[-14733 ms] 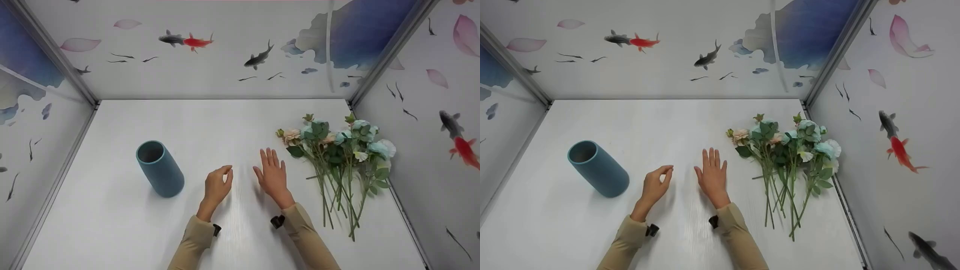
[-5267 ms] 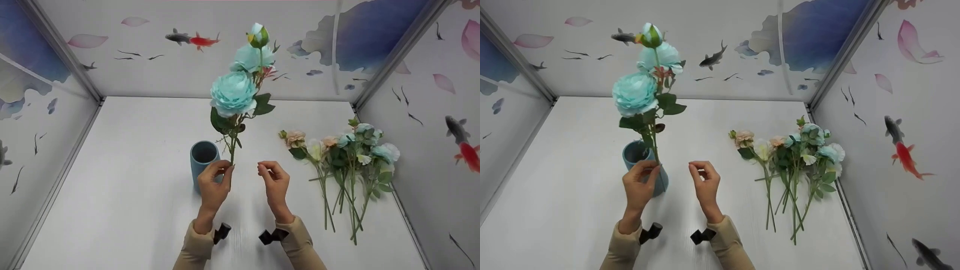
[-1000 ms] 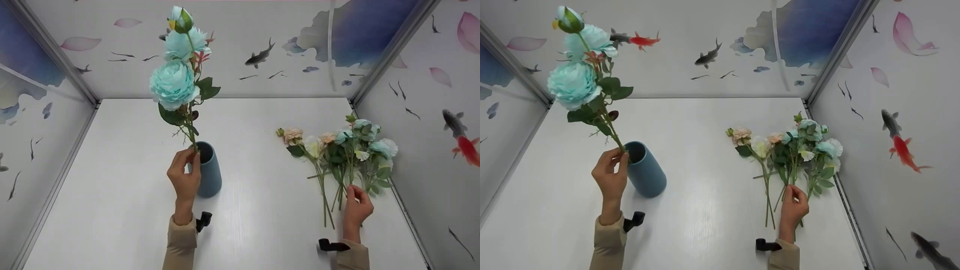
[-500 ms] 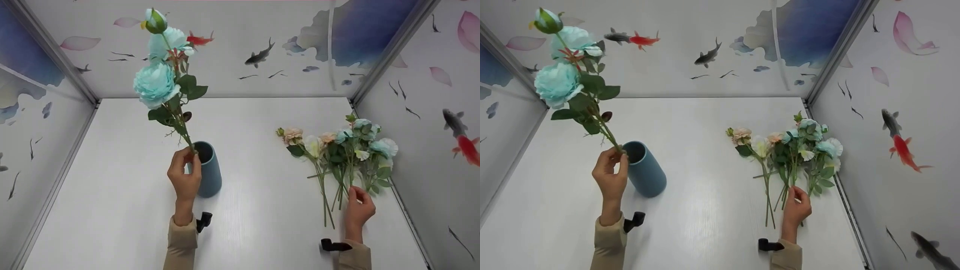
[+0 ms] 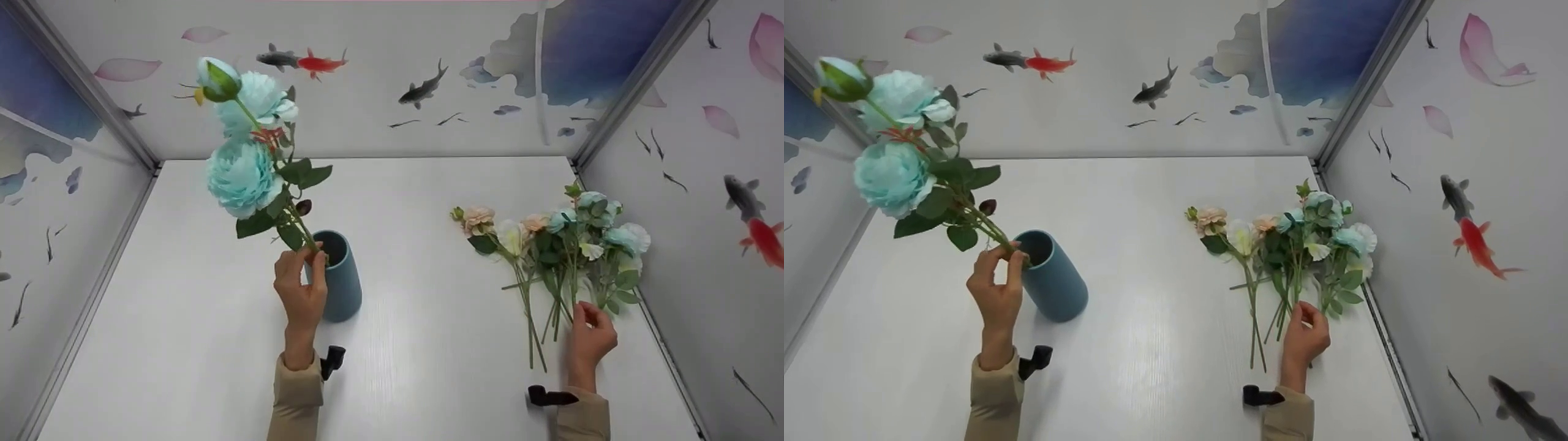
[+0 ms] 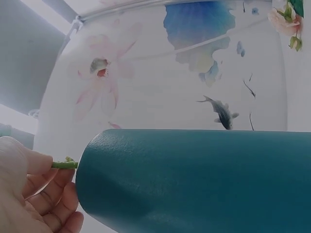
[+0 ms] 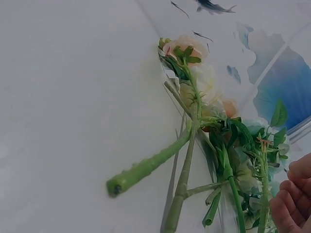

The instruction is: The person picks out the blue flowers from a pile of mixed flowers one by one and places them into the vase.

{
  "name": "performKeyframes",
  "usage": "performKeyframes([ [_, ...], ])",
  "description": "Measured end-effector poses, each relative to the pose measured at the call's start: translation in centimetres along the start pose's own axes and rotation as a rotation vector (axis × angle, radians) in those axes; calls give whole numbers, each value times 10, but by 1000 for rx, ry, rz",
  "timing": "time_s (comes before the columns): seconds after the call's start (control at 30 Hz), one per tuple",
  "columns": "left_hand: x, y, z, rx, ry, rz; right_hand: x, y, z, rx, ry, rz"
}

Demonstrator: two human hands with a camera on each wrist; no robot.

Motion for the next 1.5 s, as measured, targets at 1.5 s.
performKeyframes([
  [1.5,-18,-3,11,101,-14,-67,24,19,-5,-321,23,121],
])
Point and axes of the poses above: each hand's wrist, its own x-axis towards the middle knuckle, its own y-axis out of the palm, z = x × y, the point moved 5 cm from there along x, towards the middle knuckle, and after that the axes turned 14 degrees about x, right-handed, at the moved point
